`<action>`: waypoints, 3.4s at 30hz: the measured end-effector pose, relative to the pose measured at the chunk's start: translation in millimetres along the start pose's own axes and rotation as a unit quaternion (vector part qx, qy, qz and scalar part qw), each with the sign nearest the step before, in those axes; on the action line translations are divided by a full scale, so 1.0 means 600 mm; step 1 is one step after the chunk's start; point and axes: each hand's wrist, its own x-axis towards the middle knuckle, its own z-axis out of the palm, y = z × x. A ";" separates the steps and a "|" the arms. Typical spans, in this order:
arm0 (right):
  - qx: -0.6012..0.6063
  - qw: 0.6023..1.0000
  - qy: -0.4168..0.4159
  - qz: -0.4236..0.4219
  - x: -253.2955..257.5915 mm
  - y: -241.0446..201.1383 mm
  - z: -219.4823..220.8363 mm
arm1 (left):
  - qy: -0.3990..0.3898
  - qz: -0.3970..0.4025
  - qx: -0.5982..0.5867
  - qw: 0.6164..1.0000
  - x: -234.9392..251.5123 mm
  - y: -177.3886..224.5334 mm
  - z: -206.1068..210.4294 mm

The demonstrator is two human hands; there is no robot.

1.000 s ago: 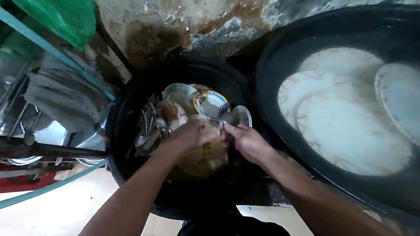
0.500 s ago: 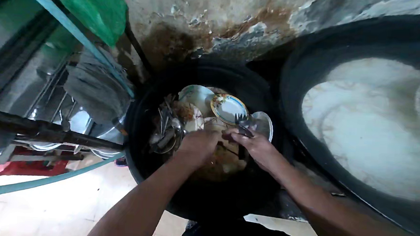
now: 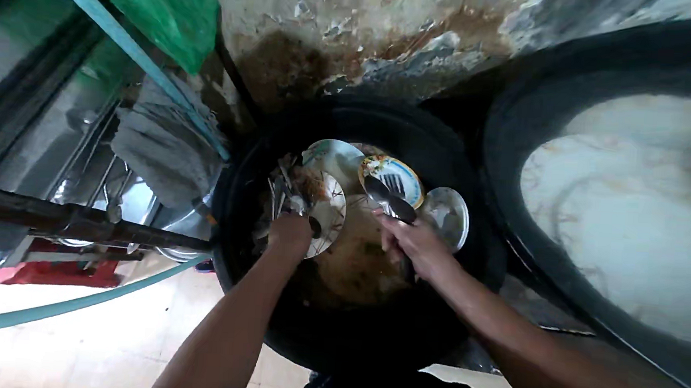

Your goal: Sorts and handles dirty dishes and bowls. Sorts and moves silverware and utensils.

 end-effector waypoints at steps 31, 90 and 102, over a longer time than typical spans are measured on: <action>0.041 0.994 -0.076 0.071 0.003 -0.002 -0.003 | 0.100 -0.026 -0.044 0.994 -0.023 -0.066 -0.014; 0.165 0.985 -0.054 -0.011 0.019 0.004 -0.007 | 0.169 0.342 0.097 0.919 0.033 -0.012 -0.028; 0.215 0.971 -0.108 -0.002 0.023 0.009 -0.014 | 0.104 0.202 -0.390 0.892 0.013 0.060 -0.072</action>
